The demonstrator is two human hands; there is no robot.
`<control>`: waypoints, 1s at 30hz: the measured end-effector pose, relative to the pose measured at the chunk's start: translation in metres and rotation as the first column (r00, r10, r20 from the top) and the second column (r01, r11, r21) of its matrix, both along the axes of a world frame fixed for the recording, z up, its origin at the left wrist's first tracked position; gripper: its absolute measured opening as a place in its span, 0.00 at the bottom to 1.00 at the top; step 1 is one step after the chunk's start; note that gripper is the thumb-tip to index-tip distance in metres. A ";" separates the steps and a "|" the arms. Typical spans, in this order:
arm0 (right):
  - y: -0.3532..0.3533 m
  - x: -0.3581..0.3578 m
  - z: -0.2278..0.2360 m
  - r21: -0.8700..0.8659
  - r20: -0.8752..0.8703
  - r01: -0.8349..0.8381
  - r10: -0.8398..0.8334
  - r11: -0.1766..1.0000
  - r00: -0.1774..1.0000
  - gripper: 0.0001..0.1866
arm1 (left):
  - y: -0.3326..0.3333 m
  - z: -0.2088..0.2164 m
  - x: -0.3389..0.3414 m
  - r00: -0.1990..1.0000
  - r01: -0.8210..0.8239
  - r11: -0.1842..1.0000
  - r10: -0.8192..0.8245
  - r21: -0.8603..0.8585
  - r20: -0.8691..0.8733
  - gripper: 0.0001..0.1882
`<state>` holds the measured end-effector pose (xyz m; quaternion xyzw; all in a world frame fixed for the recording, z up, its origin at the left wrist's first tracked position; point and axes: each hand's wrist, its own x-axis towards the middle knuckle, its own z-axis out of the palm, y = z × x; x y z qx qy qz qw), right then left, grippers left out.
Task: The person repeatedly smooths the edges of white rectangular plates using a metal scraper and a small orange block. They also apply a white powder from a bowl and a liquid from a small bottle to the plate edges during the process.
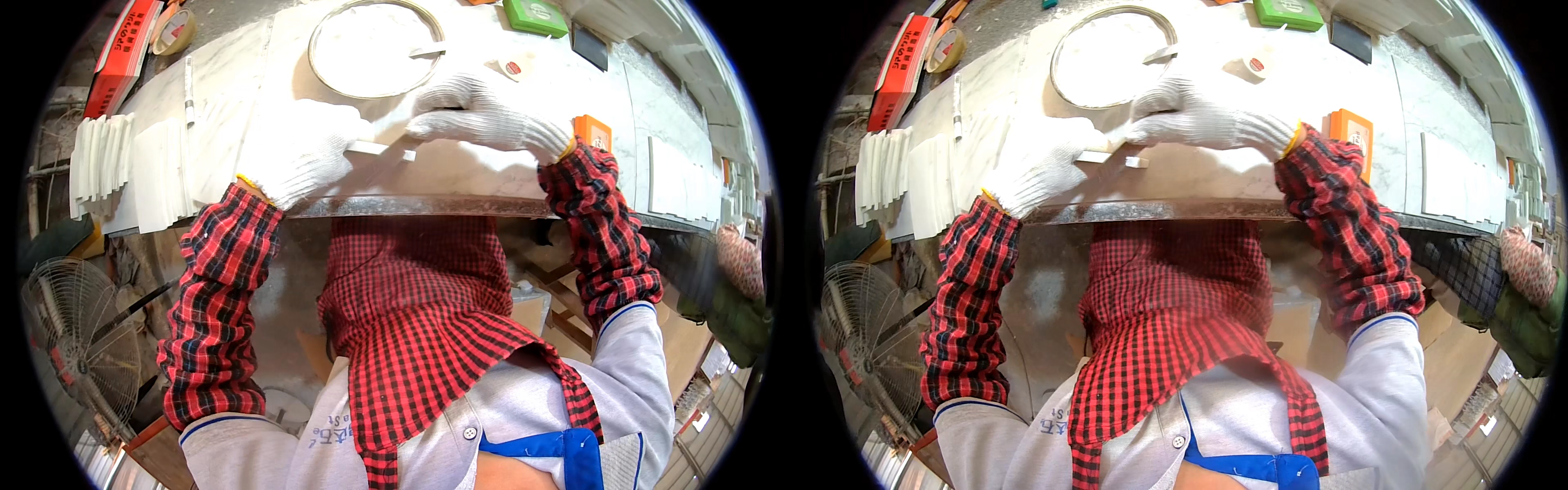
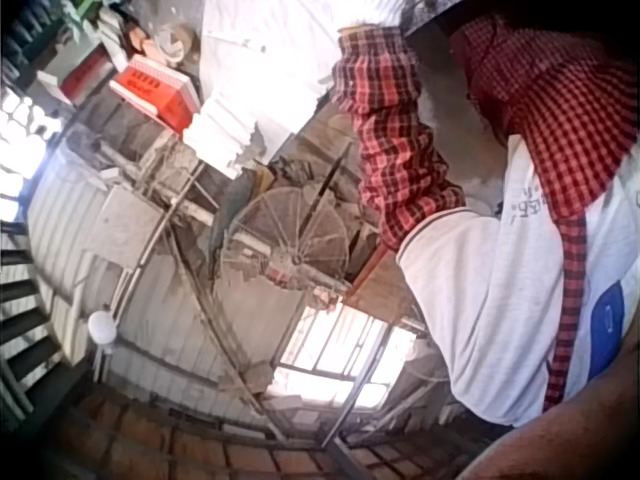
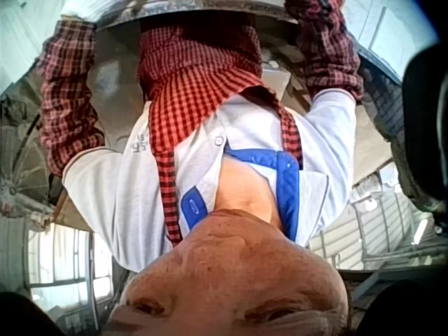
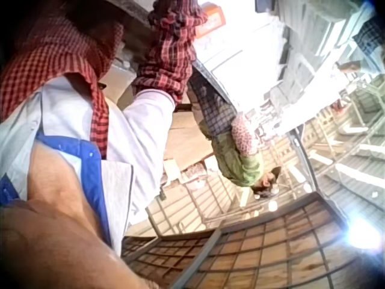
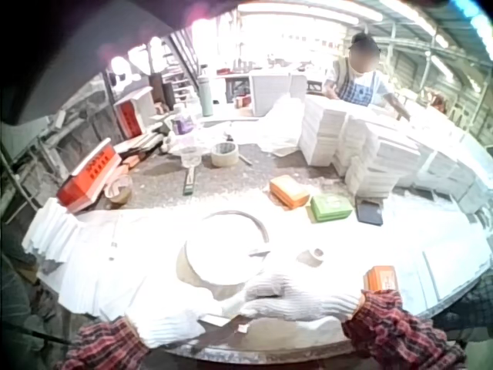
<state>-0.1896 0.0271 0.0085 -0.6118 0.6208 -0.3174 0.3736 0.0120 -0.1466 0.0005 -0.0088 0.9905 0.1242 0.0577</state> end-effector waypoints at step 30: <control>0.138 0.091 -0.021 0.362 0.766 0.761 -0.637 0.538 0.086 0.15 | 0.023 0.009 0.002 0.955 -0.295 0.741 0.248 0.603 0.162 0.24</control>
